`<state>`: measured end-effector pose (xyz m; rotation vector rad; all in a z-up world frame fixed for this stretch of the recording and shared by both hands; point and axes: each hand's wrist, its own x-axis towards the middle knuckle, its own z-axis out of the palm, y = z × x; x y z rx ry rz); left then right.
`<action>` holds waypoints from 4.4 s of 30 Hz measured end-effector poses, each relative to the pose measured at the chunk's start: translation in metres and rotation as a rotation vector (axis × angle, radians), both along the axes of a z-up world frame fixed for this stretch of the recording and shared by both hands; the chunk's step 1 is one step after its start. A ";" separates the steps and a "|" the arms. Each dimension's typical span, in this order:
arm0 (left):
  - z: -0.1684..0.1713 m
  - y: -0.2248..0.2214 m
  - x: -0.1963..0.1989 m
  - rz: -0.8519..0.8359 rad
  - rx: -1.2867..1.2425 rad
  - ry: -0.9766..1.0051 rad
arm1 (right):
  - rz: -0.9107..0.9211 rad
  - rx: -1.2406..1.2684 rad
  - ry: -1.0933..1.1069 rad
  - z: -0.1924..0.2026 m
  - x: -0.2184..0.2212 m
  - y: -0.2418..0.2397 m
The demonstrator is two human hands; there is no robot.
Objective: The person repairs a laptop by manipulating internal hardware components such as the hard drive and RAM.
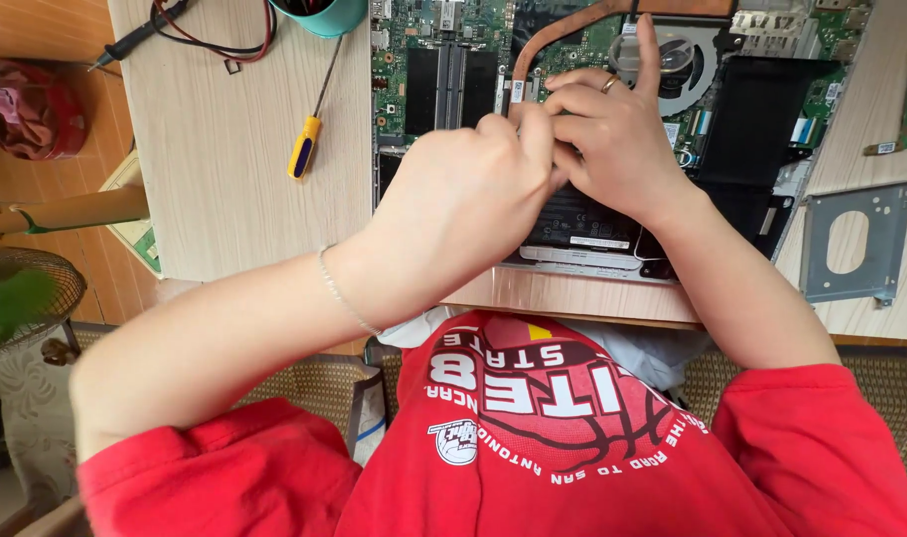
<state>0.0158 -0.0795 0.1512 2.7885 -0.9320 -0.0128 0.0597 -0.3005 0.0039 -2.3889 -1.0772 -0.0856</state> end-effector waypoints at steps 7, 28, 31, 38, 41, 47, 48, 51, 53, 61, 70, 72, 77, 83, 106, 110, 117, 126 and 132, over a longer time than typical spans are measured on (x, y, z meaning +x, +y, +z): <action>-0.005 -0.009 -0.004 -0.125 -0.031 -0.181 | 0.019 0.018 -0.008 -0.002 0.002 -0.001; -0.013 0.002 -0.003 -0.127 -0.055 -0.227 | 0.037 -0.055 -0.070 0.003 0.002 -0.001; -0.011 0.001 -0.002 -0.003 0.156 -0.027 | 0.059 0.015 -0.032 0.006 0.002 0.000; -0.005 -0.002 0.001 -0.129 0.017 -0.143 | 0.031 -0.004 -0.059 0.004 0.002 0.002; -0.005 -0.002 0.002 -0.100 0.115 -0.013 | 0.036 -0.025 -0.075 0.004 0.002 0.001; -0.005 -0.001 0.004 -0.166 -0.012 -0.116 | 0.031 -0.003 -0.055 0.004 0.002 0.001; -0.006 -0.003 0.006 -0.124 0.050 -0.011 | 0.041 -0.008 -0.052 0.008 0.002 0.003; -0.009 -0.002 0.003 -0.124 0.108 -0.018 | 0.036 -0.039 -0.058 0.006 0.002 0.001; -0.004 -0.001 0.002 -0.172 0.016 -0.139 | 0.033 -0.026 -0.065 -0.008 0.002 -0.005; -0.006 -0.001 0.001 -0.119 0.087 -0.062 | 0.042 -0.011 -0.044 0.007 0.002 0.002; -0.007 -0.002 0.001 -0.084 0.151 0.065 | 0.080 -0.047 -0.097 0.008 0.001 -0.001; 0.000 -0.002 0.003 -0.197 -0.011 -0.125 | 0.101 -0.035 -0.089 0.008 0.003 0.000; -0.006 0.000 0.007 -0.255 -0.222 -0.260 | 0.077 -0.069 -0.072 0.006 0.002 -0.001; -0.016 0.000 0.005 -0.129 0.107 -0.018 | 0.088 -0.045 -0.033 0.016 0.001 0.001; -0.020 -0.009 0.023 -0.153 -0.064 0.049 | 0.082 -0.019 0.045 0.016 0.001 0.003; -0.019 -0.009 0.022 -0.362 0.256 -0.271 | 0.074 -0.020 0.039 0.010 0.001 0.001; -0.023 0.010 0.037 -0.759 0.248 -0.567 | 0.064 -0.031 -0.001 0.016 -0.001 0.002; 0.072 0.081 0.026 -0.398 0.019 -0.598 | 0.107 -0.058 -0.090 0.016 -0.004 0.000; -0.039 0.052 0.029 0.125 -0.904 -0.023 | 0.081 -0.088 -0.120 0.016 -0.011 0.003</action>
